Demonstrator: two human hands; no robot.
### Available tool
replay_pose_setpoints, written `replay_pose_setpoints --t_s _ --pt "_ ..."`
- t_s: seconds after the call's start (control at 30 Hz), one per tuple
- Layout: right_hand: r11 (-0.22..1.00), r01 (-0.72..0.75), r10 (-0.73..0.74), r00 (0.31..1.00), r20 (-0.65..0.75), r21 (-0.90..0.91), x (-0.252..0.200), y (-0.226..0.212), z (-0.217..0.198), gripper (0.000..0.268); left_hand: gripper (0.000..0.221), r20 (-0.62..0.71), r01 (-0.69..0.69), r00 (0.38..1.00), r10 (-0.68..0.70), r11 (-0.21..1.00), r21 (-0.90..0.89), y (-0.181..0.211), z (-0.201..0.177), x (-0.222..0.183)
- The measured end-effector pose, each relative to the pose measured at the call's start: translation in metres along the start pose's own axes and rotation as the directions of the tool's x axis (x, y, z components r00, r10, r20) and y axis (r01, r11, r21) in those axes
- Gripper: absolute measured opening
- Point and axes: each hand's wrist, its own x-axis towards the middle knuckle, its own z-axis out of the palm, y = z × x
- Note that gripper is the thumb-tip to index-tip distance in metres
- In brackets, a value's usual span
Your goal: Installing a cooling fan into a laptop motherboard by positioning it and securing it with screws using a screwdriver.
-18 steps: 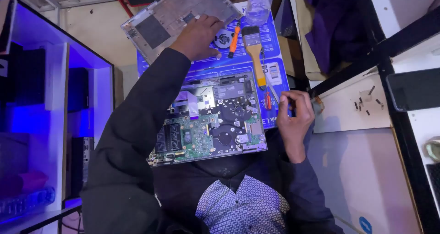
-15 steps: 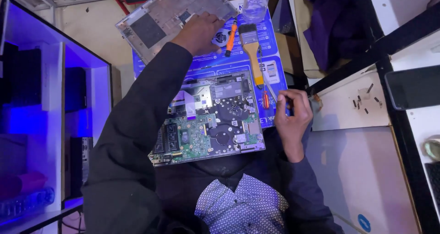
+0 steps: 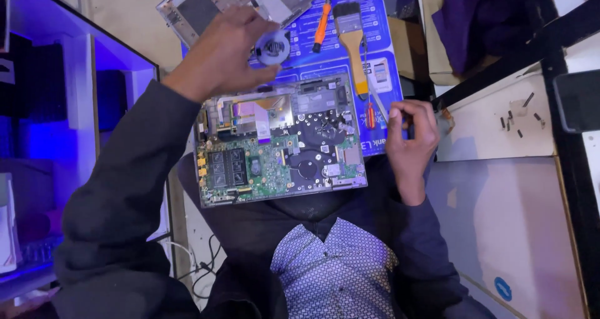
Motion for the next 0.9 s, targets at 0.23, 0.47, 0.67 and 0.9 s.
replay_pose_setpoints --t_s 0.23,0.47,0.67,0.9 --pt "0.996 0.033 -0.045 0.988 0.148 0.077 -0.022 -0.042 -0.047 0.018 0.058 0.386 0.282 0.922 -0.031 0.737 -0.614 0.125 -0.052 -0.086" --pt "0.886 0.042 -0.297 0.816 0.495 0.461 -0.067 -0.065 -0.044 0.031 0.057 0.477 0.459 0.871 -0.12 -0.152 -0.876 0.199 0.005 -0.153" --pt "0.84 -0.035 -0.31 0.788 0.532 0.541 -0.094 -0.055 -0.045 0.047 0.069 0.472 0.275 0.837 -0.275 -0.534 -0.799 0.234 0.051 -0.179" --pt "0.873 -0.006 -0.284 0.806 0.52 0.487 -0.102 -0.055 -0.041 0.085 0.074 0.366 0.002 0.854 -0.37 -0.7 -0.714 0.254 0.077 -0.176"
